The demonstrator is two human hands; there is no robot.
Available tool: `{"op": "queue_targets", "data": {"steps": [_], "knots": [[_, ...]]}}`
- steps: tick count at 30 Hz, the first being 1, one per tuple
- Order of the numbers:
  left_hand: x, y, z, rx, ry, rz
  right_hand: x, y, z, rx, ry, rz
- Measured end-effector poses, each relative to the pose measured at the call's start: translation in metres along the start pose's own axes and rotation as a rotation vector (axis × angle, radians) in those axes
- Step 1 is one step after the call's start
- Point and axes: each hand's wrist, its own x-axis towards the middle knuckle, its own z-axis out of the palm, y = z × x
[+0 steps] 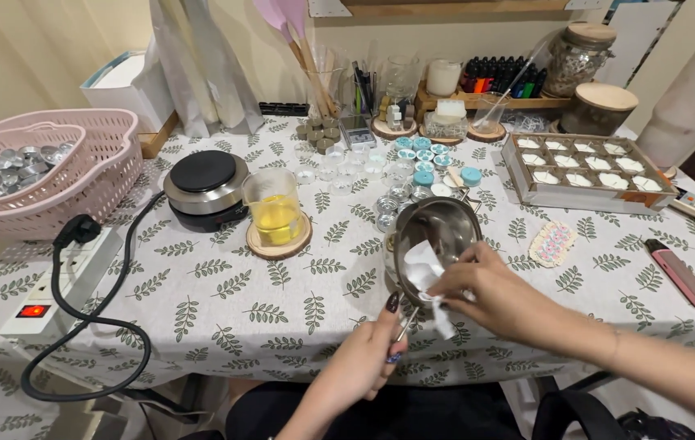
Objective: Pouring melted wax from a melting pot into a glass jar and then cleaning the pot with paper towels.
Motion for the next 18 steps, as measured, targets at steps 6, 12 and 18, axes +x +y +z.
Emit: {"op": "queue_targets", "data": {"steps": [6, 12, 18], "knots": [[-0.001, 0.004, -0.008, 0.046, -0.034, -0.002, 0.007, 0.05, -0.02, -0.436, 0.023, -0.357], [-0.005, 0.019, -0.013, 0.069, -0.074, -0.048, 0.017, 0.025, -0.053, -1.178, -0.055, -0.456], [-0.003, 0.018, -0.009, 0.141, 0.036, -0.121, 0.009, 0.041, -0.039, -1.051, -0.044, -0.348]]}}
